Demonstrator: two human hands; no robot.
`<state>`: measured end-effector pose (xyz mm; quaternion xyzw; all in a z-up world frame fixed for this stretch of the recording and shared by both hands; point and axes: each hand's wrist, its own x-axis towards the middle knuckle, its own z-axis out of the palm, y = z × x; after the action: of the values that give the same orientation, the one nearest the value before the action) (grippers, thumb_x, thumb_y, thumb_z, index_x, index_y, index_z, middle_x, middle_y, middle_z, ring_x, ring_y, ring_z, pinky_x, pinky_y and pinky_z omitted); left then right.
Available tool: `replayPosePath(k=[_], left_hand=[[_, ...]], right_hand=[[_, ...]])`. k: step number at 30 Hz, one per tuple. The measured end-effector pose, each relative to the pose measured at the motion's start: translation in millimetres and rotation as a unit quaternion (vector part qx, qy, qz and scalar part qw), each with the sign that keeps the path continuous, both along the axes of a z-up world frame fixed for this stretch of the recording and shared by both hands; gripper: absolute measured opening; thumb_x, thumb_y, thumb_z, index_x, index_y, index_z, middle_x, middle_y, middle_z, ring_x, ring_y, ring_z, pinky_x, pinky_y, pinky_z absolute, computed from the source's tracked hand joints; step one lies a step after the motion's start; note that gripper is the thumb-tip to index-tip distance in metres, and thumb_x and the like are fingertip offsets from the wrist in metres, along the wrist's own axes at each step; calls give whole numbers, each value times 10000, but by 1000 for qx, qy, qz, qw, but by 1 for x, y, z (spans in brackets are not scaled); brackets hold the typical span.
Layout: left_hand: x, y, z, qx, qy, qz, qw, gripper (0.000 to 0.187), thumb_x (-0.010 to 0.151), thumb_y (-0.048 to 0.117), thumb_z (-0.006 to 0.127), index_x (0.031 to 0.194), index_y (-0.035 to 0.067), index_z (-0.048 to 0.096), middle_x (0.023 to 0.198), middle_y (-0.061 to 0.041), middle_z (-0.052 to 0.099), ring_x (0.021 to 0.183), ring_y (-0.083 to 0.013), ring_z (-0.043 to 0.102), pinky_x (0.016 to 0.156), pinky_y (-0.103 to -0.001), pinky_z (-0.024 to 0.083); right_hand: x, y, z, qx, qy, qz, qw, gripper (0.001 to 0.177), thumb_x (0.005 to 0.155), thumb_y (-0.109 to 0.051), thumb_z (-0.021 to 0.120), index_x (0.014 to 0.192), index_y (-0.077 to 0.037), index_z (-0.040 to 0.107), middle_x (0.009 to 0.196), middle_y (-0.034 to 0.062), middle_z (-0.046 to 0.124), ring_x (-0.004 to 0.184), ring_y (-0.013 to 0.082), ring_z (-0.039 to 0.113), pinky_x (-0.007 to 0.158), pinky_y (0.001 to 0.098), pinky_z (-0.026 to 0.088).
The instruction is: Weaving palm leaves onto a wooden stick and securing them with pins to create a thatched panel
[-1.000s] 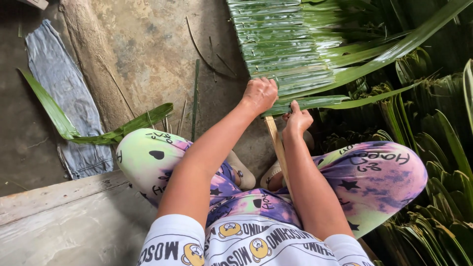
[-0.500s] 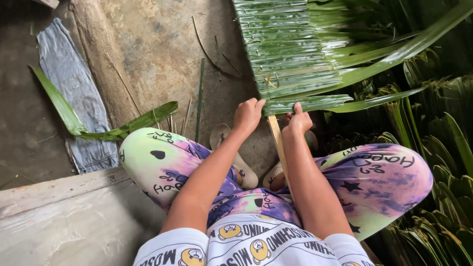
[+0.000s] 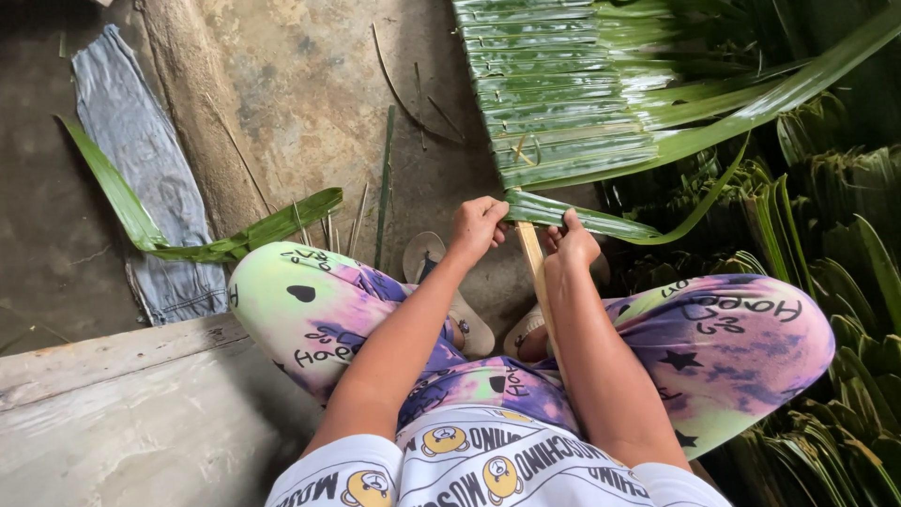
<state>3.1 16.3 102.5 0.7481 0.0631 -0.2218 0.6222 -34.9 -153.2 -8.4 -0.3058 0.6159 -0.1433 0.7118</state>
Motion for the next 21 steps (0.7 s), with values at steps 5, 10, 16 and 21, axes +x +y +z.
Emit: replayPosePath(k=[5,10,16,21], left_hand=[[18,-5,-39,78,-1,23,997,167,899,230,697,842,100,787,506,-58,657,390,-114,625,361,-250,515],[21,-12,-66,73,3,63,995,139,874,221,717,805,124,789,496,-54,643,377,-108,608,348,-228,478],[16,-4,-29,-62,62,88,992,181,895,237,678,810,87,732,560,-109,644,408,-122,596,348,-226,490],[20,-9,-81,-42,28,71,996,204,999,99,581,953,-51,711,571,-199,637,409,-228,629,333,-316,523]], right_hand=[[1,1,8,0,-11,0,1000,327,914,-240,784,1007,-7,574,769,58,592,519,176,710,546,433,675],[12,0,7,-20,-16,10,1000,398,916,-241,792,1098,17,550,815,81,562,484,187,688,539,455,678],[11,-8,-7,-30,-9,26,999,391,924,-254,786,1094,10,554,824,98,579,490,190,702,553,478,678],[12,-5,14,-42,-26,25,998,386,936,-252,778,1097,13,549,809,105,572,486,196,700,510,441,679]])
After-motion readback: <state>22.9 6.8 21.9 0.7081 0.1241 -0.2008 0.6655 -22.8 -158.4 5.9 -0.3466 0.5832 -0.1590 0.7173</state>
